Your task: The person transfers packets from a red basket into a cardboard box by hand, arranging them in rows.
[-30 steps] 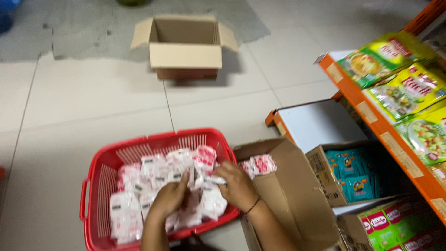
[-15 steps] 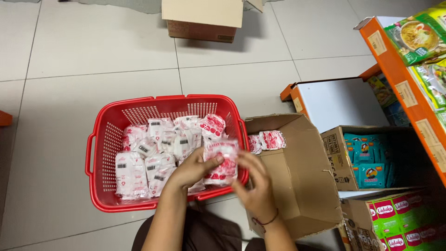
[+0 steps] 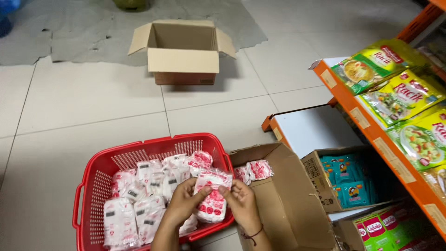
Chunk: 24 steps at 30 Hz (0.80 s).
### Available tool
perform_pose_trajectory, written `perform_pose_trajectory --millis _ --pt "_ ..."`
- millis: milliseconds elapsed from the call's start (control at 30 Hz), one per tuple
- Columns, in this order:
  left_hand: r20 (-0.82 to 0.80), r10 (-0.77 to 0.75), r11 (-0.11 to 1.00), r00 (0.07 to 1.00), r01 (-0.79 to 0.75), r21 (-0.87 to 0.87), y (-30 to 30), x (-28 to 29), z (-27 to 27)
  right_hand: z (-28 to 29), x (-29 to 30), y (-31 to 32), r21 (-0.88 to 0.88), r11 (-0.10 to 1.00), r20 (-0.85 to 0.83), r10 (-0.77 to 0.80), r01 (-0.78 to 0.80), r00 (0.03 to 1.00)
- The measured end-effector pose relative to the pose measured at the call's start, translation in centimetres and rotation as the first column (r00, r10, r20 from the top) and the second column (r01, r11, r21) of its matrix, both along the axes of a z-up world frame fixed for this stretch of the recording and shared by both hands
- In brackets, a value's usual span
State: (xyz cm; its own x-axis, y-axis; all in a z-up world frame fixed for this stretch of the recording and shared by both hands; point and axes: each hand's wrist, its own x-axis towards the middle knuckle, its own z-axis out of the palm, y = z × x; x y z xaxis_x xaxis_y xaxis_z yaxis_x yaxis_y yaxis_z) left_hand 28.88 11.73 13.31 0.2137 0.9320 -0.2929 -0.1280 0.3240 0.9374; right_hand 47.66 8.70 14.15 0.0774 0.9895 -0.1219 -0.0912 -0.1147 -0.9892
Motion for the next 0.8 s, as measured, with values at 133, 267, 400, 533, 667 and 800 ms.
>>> perform_pose_trajectory --millis 133,267,400,533,667,800 --pt "0.057 0.056 0.998 0.997 -0.058 0.037 0.3 -0.2 -0.7 -1.6 0.5 -0.1 -0.142 0.98 -0.116 0.122 -0.138 0.986" --pt "0.107 0.053 0.998 0.993 -0.057 0.036 0.2 -0.1 -1.8 -3.0 0.7 -0.7 -0.118 0.986 -0.107 0.105 -0.118 0.989" --pt "0.012 -0.076 0.991 0.997 0.074 0.112 -0.1 0.1 -0.8 -3.6 1.9 -1.1 -0.206 0.967 -0.116 0.125 -0.147 0.985" --pt "-0.107 -0.152 0.987 0.982 0.146 -0.066 -1.0 0.9 -0.2 -5.6 9.5 -1.9 -0.059 0.986 -0.254 0.137 -0.156 0.957" --pt "-0.041 0.165 0.981 0.985 -0.16 0.107 0.2 -2.0 -0.8 -4.0 16.4 0.4 -0.383 0.887 -0.096 -0.316 0.258 0.944" --pt "-0.075 0.327 0.944 0.942 -0.322 0.076 0.7 -3.1 -0.3 -12.6 20.7 4.5 -0.781 0.611 -0.067 -0.294 0.133 0.954"
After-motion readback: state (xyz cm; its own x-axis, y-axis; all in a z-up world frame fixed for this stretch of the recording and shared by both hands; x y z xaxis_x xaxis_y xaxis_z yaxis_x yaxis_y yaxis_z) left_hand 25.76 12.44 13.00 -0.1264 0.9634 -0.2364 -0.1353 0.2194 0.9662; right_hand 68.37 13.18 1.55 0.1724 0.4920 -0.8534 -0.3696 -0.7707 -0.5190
